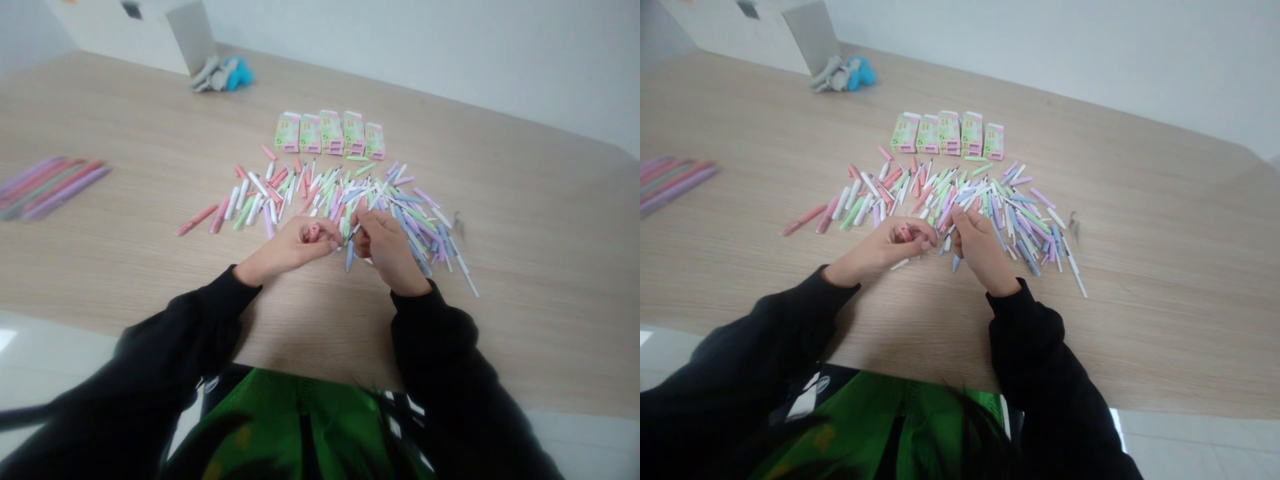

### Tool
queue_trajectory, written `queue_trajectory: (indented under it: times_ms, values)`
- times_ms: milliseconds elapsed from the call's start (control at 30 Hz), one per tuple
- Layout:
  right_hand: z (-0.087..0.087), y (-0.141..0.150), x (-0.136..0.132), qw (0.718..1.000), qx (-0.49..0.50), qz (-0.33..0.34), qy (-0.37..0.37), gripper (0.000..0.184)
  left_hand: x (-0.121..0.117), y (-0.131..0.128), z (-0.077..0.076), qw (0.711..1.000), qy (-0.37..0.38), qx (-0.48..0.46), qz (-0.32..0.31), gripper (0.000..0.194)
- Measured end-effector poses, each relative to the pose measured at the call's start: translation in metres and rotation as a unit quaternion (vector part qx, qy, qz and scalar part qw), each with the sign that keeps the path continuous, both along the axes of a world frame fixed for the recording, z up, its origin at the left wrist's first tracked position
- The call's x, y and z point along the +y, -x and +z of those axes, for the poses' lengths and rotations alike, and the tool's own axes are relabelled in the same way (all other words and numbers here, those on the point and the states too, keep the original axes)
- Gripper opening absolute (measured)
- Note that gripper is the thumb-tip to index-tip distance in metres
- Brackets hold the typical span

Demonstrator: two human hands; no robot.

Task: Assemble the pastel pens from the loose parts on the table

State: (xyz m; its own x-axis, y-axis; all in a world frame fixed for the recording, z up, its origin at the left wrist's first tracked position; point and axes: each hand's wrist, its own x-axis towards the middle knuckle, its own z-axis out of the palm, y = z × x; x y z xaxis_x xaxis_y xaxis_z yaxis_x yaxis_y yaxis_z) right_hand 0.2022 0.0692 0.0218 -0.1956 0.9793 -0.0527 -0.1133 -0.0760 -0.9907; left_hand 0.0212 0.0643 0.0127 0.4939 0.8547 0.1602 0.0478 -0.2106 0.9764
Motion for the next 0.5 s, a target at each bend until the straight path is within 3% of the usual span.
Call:
queue_trajectory:
  times_ms: [333, 433, 500]
  values:
    - [-0.0045, 0.0024, -0.0027, 0.998, -0.041, 0.004, -0.050, 0.049, -0.0020, -0.0058, -0.0001, 1.000, 0.020, 0.012, 0.003, 0.016]
    - [-0.0043, -0.0023, 0.0001, 0.984, -0.140, -0.038, -0.101, 0.045, -0.0021, -0.0044, 0.0009, 1.000, 0.013, 0.007, 0.002, 0.015]
    - [-0.0056, -0.0058, 0.0039, 0.957, -0.255, -0.062, -0.126, 0.044, -0.0007, -0.0044, -0.0001, 0.999, 0.031, -0.034, 0.011, 0.020]
